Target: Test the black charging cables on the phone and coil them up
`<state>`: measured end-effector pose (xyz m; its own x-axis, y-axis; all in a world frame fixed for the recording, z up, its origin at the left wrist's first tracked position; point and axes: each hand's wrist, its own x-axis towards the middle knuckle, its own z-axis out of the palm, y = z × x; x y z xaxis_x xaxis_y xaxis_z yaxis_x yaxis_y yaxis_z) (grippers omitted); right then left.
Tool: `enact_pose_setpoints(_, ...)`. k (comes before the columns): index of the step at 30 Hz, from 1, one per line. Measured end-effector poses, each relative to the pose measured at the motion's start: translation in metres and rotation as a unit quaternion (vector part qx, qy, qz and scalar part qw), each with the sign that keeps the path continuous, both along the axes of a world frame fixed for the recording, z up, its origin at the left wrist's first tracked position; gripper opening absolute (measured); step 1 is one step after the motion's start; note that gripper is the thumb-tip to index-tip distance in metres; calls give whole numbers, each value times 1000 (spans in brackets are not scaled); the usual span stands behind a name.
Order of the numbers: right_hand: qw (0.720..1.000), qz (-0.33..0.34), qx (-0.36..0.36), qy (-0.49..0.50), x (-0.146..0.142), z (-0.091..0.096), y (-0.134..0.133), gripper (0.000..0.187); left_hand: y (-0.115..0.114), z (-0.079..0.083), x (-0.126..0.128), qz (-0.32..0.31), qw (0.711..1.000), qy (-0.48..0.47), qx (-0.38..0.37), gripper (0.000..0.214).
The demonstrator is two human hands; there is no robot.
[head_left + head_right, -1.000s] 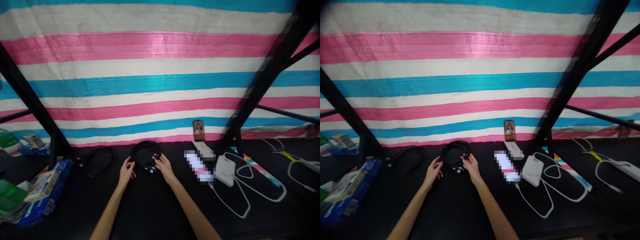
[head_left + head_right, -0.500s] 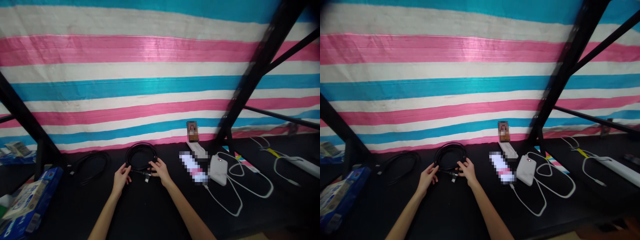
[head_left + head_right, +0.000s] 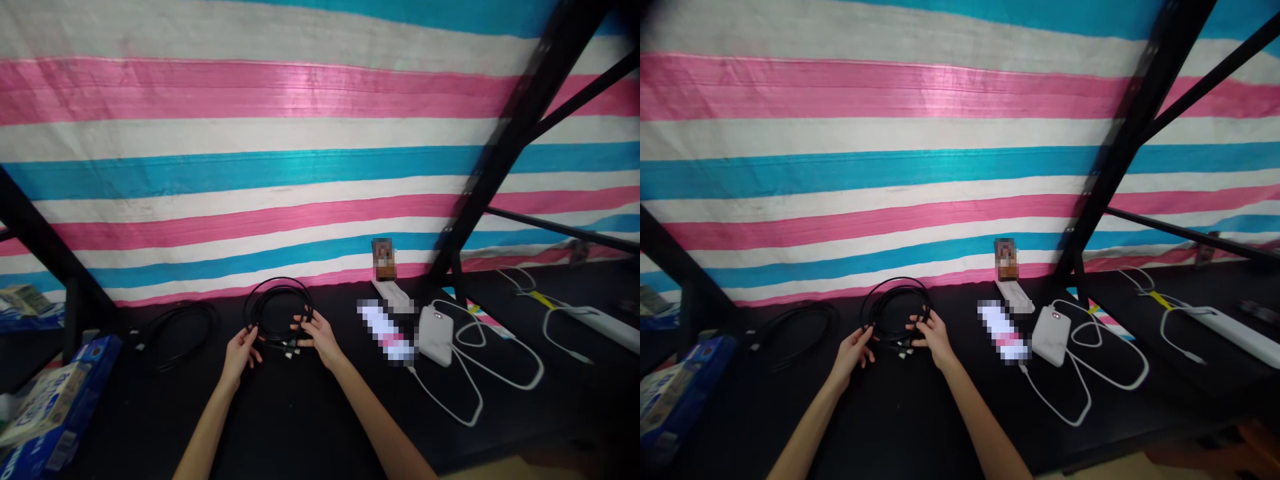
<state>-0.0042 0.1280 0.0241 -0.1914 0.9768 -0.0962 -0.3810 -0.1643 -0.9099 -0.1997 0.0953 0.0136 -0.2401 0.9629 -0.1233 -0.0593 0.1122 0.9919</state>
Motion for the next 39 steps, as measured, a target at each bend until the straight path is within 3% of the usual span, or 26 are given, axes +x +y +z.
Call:
enact_pose_setpoints(4, 1000, -7, -12, 27, 1, 2, 2, 54, 2, -1, 7, 3, 1000, 6, 18, 51)
enact_pose_setpoints(8, 1000, -14, 10, 6, 3, 0, 6, 49, 4, -2, 14, -34, 999, 9, 20, 71)
enact_pose_setpoints(14, 998, -34, 44, -41, -3, -12, 8, 68, 3, -6, 19, -24, 999, 19, 22, 78)
enact_pose_setpoints(17, 990, -57, 71, -103, -4, -14, 8, 68, 3, -7, 19, -39, 999, 20, 6, 77)
enact_pose_setpoints(21, 965, -110, 108, -211, 0, -16, 11, 62, 4, -8, 19, -40, 999, 25, -1, 77)
enact_pose_setpoints(26, 951, -96, 141, -258, 8, -16, 15, 53, 2, -11, 11, 6, 999, 35, 10, 70)
enact_pose_setpoints(31, 871, -185, 173, -420, 17, -14, 12, 38, 5, -13, 0, -18, 999, 38, -29, 81)
enact_pose_setpoints(32, 868, -192, 162, -428, 18, -14, 11, 37, 5, -14, -1, -25, 998, 41, -30, 82)
enact_pose_setpoints(39, 935, -145, 101, -308, 14, -25, 19, 30, 5, -18, 3, -17, 999, 46, -14, 85)
